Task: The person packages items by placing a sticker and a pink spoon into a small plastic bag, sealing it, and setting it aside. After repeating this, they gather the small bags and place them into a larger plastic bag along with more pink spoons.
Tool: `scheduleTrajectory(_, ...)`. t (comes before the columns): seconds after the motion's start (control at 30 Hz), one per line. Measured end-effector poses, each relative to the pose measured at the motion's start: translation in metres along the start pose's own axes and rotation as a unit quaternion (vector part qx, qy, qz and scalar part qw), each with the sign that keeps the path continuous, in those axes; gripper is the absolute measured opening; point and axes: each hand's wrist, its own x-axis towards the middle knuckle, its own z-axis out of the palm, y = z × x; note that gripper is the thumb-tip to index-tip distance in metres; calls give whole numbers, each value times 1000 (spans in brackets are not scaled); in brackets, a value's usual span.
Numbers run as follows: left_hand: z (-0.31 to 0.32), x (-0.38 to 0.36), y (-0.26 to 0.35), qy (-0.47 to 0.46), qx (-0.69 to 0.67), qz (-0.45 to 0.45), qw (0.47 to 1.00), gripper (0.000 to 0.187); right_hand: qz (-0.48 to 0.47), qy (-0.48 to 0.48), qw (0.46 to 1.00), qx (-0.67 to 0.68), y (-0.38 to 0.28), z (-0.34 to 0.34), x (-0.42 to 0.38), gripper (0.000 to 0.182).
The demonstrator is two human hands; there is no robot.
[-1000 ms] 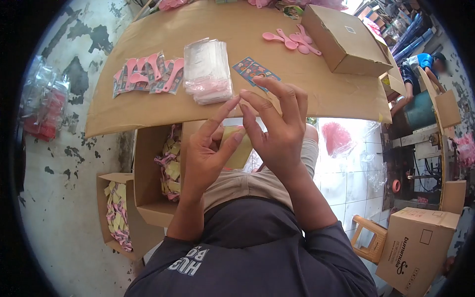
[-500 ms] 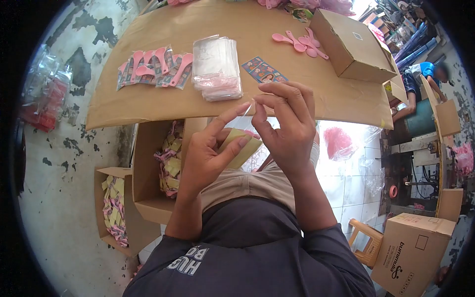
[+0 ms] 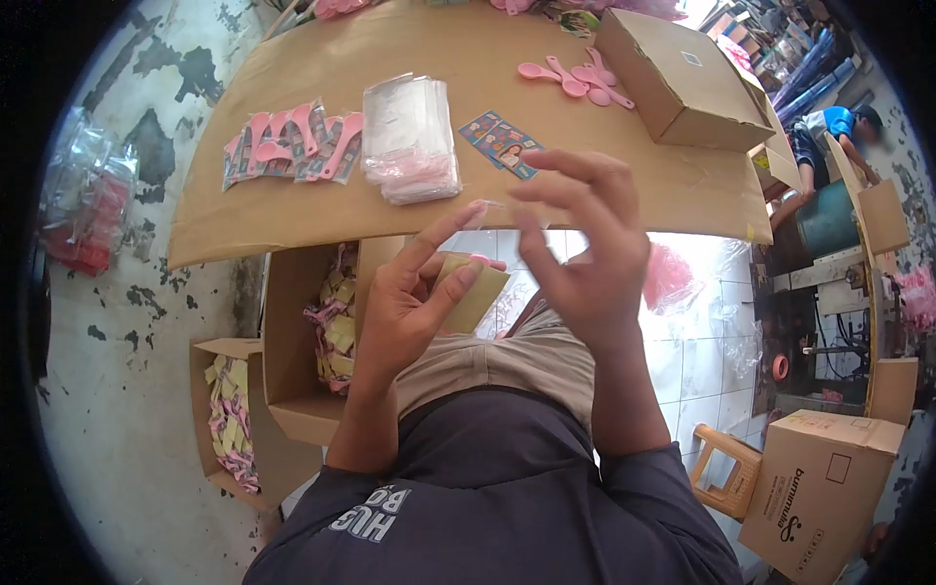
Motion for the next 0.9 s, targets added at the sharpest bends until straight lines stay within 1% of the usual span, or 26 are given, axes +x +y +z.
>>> scheduleTrajectory(0.07,4,2,0,-3,-31,24,999,52,-39,-8,997,-65,-2,5,-3,22)
scheduleTrajectory(0.1,4,2,2,-4,-30,23,999,52,-37,-8,997,-64,-1,7,-5,22)
scheduleTrajectory(0.17,0,1,6,-40,17,-28,999,53,-53,3,992,-114,2,11,-9,23)
scheduleTrajectory(0.2,1,2,3,-41,18,-30,999,53,-51,4,992,-114,3,12,-11,23)
scheduleTrajectory(0.27,4,4,-5,-41,19,45,998,55,-52,29,991,-120,6,13,-12,22)
scheduleTrajectory(0.5,7,6,-7,-53,22,73,996,56,-33,33,995,-87,8,9,-11,18)
scheduleTrajectory(0.57,1,6,-8,-84,78,75,991,54,28,70,997,-17,9,6,-11,15)
scheduleTrajectory(0.6,-1,4,-6,-83,77,75,991,54,27,68,997,-17,12,5,-11,15)
scheduleTrajectory(0.63,-2,2,2,-74,69,20,995,49,76,113,987,84,17,5,-10,12)
scheduleTrajectory(0.67,-3,0,6,-66,61,-36,995,45,125,156,962,184,21,3,-10,11)
scheduleTrajectory(0.7,-2,0,3,-64,60,-36,995,45,125,155,963,184,24,-2,-8,11)
scheduleTrajectory(0.73,0,1,-2,-36,-23,-8,999,39,161,195,911,325,22,-9,-3,10)
scheduleTrajectory(0.77,1,1,-6,-7,-106,20,994,33,194,230,837,457,18,-14,2,10)
scheduleTrajectory(0.8,-2,1,-10,-5,-108,20,994,33,214,271,821,455,11,-16,6,9)
scheduleTrajectory(0.87,-9,1,-14,39,-145,14,989,25,147,251,826,483,27,-19,-5,9)
scheduleTrajectory(0.9,-10,1,-14,65,-143,14,987,21,148,248,826,484,31,-18,-11,9)
